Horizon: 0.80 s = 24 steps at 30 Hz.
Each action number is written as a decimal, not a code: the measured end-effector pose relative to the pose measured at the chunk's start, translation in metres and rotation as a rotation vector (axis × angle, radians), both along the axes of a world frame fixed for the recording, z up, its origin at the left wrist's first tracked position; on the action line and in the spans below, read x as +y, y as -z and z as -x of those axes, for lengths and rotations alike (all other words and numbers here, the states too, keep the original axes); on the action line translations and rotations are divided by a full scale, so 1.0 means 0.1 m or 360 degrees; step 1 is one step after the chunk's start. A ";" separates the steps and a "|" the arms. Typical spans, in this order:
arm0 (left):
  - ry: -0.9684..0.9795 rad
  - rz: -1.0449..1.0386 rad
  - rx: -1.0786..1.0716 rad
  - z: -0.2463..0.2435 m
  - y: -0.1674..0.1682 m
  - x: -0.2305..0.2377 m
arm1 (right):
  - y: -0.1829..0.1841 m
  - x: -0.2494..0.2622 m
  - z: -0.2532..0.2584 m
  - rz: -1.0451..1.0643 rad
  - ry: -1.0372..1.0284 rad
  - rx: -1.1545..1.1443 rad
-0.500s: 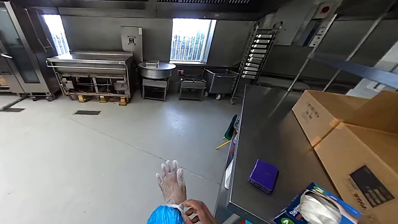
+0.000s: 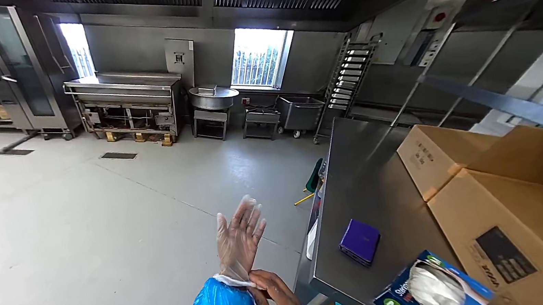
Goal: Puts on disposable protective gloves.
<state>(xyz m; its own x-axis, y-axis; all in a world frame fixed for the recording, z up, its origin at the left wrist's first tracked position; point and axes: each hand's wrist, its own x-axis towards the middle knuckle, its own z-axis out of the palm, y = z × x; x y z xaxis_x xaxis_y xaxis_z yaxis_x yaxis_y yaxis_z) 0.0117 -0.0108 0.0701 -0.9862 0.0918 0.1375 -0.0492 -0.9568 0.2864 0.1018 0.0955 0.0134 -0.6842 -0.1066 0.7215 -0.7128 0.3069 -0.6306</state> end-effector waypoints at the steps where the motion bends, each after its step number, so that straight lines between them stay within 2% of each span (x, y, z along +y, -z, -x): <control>1: 0.0001 -0.0084 0.0017 -0.01 0.00 -0.01 | 0.00 0.00 0.02 0.0040 0.0001 0.0039; 5: -0.0027 -0.0303 0.0013 0.01 0.02 -0.05 | -0.16 -0.04 -0.03 0.0443 -0.0181 -0.0338; 11: -0.0051 -0.0448 0.0123 -0.03 0.02 -0.03 | -0.30 -0.01 -0.04 0.0537 -0.0527 -0.0802; 13: -0.0004 -0.0404 0.0202 -0.05 0.03 0.04 | -0.27 -0.01 0.04 0.0598 -0.0587 -0.0868; 15: 0.0002 -0.0286 0.0211 -0.08 0.02 0.11 | -0.23 0.00 0.09 0.0553 -0.0503 -0.0828; 21: -0.0052 -0.0202 -0.0049 -0.15 0.05 0.15 | -0.14 0.01 -0.20 -0.0115 -0.0097 -0.0502; 24: -0.0209 0.0001 -0.0047 -0.16 0.05 0.15 | -0.06 -0.08 -0.26 -0.0129 0.0153 -0.0193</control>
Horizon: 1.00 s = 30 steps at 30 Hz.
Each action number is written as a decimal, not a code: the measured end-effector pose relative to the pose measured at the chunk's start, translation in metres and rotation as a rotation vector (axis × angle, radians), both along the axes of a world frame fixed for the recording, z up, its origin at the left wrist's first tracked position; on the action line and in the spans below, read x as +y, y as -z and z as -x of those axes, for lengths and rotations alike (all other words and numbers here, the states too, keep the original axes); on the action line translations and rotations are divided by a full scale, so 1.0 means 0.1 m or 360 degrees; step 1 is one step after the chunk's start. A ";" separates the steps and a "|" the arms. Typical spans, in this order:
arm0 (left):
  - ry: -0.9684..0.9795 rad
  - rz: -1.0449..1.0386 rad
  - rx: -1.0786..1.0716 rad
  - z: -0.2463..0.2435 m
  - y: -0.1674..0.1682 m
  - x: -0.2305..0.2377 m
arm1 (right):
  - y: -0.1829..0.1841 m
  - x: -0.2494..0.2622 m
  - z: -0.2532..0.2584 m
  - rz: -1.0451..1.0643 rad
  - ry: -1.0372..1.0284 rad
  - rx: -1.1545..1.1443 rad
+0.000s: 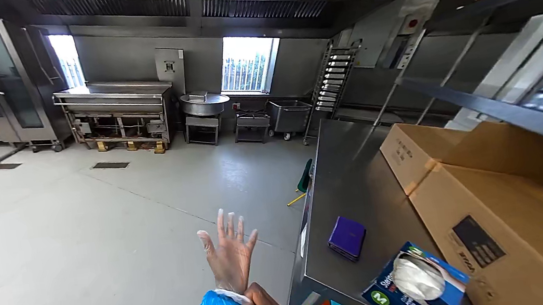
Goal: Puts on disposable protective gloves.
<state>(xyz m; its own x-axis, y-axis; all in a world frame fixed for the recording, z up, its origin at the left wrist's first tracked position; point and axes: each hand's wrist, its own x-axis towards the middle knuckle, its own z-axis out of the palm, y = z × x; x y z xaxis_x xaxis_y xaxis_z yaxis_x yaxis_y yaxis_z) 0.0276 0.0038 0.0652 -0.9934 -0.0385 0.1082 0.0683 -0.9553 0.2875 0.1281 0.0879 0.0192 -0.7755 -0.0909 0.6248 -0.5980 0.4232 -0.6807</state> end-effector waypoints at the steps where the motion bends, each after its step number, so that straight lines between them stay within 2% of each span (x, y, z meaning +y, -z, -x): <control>1: -0.0098 0.0097 0.0028 0.00 -0.02 -0.02 | 0.02 -0.01 -0.02 0.0021 0.0020 0.0115; 3: -0.0293 0.0176 0.0127 0.05 -0.06 -0.11 | 0.07 0.02 -0.03 0.0060 -0.0049 0.0291; 6: -0.0400 0.0104 0.0291 0.13 -0.09 -0.22 | 0.18 0.03 -0.05 0.0098 -0.0062 0.0461; 9: -0.0308 0.0038 0.0465 0.11 -0.20 -0.25 | 0.19 0.20 -0.16 -0.0017 -0.0234 0.0318; 11: -0.0190 0.0170 0.0593 0.05 -0.29 -0.21 | 0.14 0.49 -0.11 -0.0130 -0.0262 0.0175; 13: -0.0014 0.0519 0.0702 -0.03 -0.30 -0.09 | 0.10 0.91 -0.07 -0.0122 -0.0167 0.0003; 16: 0.0251 0.1638 0.0868 -0.07 -0.25 0.19 | -0.03 1.62 -0.15 -0.0087 0.0136 -0.0251; 17: 0.0244 0.2048 0.0889 -0.07 -0.22 0.37 | -0.07 1.86 -0.22 -0.0108 0.0227 -0.0364; 19: -0.0013 0.2707 0.1027 -0.05 -0.07 0.82 | -0.06 2.34 -0.35 -0.0135 0.0421 -0.0490; 22: -0.0104 0.3014 0.1292 -0.14 0.03 1.53 | -0.01 2.92 -0.44 -0.0090 0.0758 -0.0569; 24: 0.0046 0.3051 0.1483 -0.22 0.07 1.97 | -0.01 3.22 -0.44 -0.0123 0.0966 -0.0608; 26: 0.0257 0.3122 0.1621 -0.16 0.17 2.38 | -0.01 3.44 -0.32 -0.0144 0.1150 -0.0439; 28: 0.0409 0.3208 0.1653 -0.05 0.38 2.70 | -0.01 3.62 -0.17 -0.0189 0.1225 -0.0356; 30: 0.0436 0.3231 0.1644 0.04 0.65 2.93 | 0.06 3.82 0.01 -0.0305 0.1183 -0.0414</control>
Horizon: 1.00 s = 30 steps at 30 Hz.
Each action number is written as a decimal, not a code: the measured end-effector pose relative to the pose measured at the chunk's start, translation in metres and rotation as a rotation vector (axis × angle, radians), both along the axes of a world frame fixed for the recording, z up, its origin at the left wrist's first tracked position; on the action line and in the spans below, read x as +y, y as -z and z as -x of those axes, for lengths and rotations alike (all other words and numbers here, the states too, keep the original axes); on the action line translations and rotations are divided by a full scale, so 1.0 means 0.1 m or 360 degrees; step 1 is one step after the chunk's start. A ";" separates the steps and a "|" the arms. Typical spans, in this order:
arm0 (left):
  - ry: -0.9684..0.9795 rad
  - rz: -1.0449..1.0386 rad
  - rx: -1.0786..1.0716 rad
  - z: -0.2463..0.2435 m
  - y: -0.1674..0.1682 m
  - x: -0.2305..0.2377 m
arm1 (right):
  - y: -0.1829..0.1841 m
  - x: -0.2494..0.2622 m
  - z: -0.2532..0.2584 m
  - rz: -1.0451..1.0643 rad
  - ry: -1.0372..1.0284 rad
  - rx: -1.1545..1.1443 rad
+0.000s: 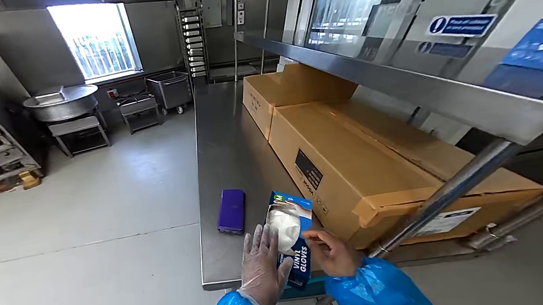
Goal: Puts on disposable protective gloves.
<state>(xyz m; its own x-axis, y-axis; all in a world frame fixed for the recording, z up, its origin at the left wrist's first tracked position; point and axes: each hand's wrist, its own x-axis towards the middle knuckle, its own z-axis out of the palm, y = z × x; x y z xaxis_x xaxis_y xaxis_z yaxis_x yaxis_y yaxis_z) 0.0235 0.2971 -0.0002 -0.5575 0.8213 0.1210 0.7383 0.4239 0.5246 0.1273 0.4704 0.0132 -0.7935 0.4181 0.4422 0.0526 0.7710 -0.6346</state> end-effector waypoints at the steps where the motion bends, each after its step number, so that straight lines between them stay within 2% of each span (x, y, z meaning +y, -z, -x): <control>1: 0.0003 -0.0049 0.0023 0.02 0.13 0.07 | 0.03 0.09 0.09 -0.0038 -0.0058 -0.0095; 4: -0.0026 -0.0333 0.0310 0.06 0.37 0.19 | -0.02 0.28 0.41 -0.0085 -0.0212 -0.0497; 7: -0.0065 -0.0453 0.0476 0.06 0.49 0.21 | -0.19 0.33 0.66 -0.0157 -0.0250 -0.1174; 10: -0.0091 -0.0488 0.0482 0.07 0.49 0.22 | -0.22 0.33 0.80 -0.0167 -0.0298 -0.1267; 15: -0.0035 -0.0611 0.0491 0.11 0.54 0.22 | 0.04 0.50 0.76 -0.0063 -0.0405 -0.0809; 19: 0.0065 -0.0648 0.0434 0.19 0.51 0.17 | 0.22 0.43 0.76 -0.0225 -0.0241 -0.0388; 21: 0.0188 -0.0606 0.0333 0.27 0.46 0.11 | 0.27 0.38 0.74 -0.0213 -0.0119 -0.0291; 26: 0.0476 -0.0683 0.0161 0.54 0.40 0.02 | 0.18 0.38 0.72 0.0282 0.0199 0.0074; 30: 0.0620 -0.0634 0.0030 0.69 0.28 0.04 | -0.08 0.30 0.69 0.0862 0.0411 0.0270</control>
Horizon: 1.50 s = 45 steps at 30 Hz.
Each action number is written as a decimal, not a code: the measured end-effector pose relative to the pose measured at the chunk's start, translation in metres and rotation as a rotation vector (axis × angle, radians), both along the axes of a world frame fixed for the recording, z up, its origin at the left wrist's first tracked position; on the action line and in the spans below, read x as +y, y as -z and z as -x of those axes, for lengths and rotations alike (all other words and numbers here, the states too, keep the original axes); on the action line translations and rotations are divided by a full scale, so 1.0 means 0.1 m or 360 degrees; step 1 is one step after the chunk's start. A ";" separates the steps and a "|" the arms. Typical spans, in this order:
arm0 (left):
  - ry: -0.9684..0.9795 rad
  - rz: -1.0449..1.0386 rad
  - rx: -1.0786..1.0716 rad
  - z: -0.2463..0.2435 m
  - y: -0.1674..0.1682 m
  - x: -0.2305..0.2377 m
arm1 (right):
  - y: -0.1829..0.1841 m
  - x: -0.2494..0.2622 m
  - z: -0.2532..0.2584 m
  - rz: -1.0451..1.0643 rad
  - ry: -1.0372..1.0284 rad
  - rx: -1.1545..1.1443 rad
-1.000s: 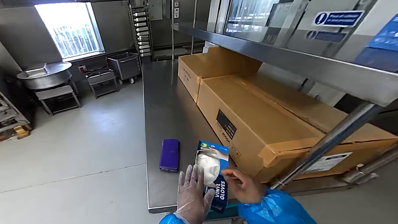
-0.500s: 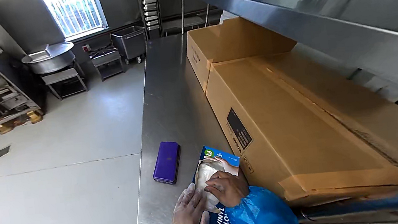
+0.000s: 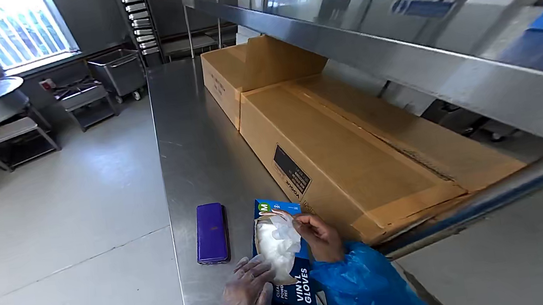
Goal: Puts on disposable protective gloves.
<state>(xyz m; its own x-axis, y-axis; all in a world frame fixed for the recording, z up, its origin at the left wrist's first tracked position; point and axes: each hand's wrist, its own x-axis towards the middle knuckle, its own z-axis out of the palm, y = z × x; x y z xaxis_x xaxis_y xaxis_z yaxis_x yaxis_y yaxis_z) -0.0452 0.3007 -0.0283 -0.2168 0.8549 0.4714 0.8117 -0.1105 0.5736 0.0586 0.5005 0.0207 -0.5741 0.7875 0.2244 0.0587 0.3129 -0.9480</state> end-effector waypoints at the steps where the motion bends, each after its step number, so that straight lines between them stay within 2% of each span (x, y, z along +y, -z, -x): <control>1: 0.0035 0.0033 -0.0063 0.03 -0.03 0.00 | -0.06 -0.03 0.00 0.0065 0.0026 0.0039; 5: -0.0011 0.0137 -0.0680 0.19 -0.26 0.03 | -0.24 -0.09 -0.01 0.0237 0.0126 0.0232; 7: -0.0047 0.0110 -0.0827 0.28 -0.46 0.08 | -0.34 -0.09 0.01 0.0303 0.0203 0.0307; 9: -0.0021 0.0154 -0.0885 0.35 -0.67 0.15 | -0.44 -0.12 0.03 0.0299 0.0273 0.0376; 13: 0.0071 0.0316 -0.0868 0.42 -1.00 0.38 | -0.55 -0.13 0.04 0.0162 0.0186 0.0580; 17: 0.0209 0.0383 -0.0855 0.46 -1.24 0.57 | -0.75 -0.16 -0.02 0.0126 -0.0239 0.0898; 19: 0.0358 0.0380 -0.0962 0.46 -1.31 0.61 | -0.86 -0.18 -0.05 0.0134 -0.0379 0.0901; 21: 0.0508 0.0434 -0.1034 0.40 -1.38 0.63 | -0.91 -0.18 -0.04 0.0157 -0.0250 0.0797; 23: 0.0409 0.0438 -0.1285 0.32 -1.35 0.67 | -0.92 -0.15 -0.03 0.0323 -0.0037 0.0605; 26: 0.0062 0.0210 -0.1927 0.31 -1.29 0.74 | -0.84 -0.09 -0.04 0.0855 -0.0001 0.0572; 28: -0.0011 0.0096 -0.2130 0.33 -1.29 0.79 | -0.71 -0.11 -0.08 0.1060 -0.0113 0.0503; 30: -0.0019 0.0015 -0.2159 0.34 -1.26 0.83 | -0.52 -0.22 -0.15 0.1129 -0.0325 0.0403; 32: -0.0082 -0.0094 -0.2176 0.36 -1.20 0.87 | -0.42 -0.34 -0.21 0.1005 -0.0472 0.0370; 36: -0.0158 -0.0239 -0.2243 0.39 -1.17 0.86 | -0.47 -0.44 -0.18 0.0760 -0.0146 0.0354; 39: -0.0184 -0.0282 -0.2295 0.44 -1.14 0.83 | -0.47 -0.35 -0.22 0.0552 -0.0051 0.0443; 45: -0.0236 -0.0106 -0.2266 0.53 -1.01 0.71 | -0.54 -0.32 -0.22 0.0362 0.0067 0.0553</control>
<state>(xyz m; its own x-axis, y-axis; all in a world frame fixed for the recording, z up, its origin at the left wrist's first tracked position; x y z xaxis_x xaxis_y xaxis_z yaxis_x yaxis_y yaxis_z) -0.0978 0.3713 0.0730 -0.6139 0.7682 -0.1815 -0.4334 -0.1358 0.8909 0.0807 0.4689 0.0743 -0.4609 0.8606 0.2168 -0.2683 0.0977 -0.9584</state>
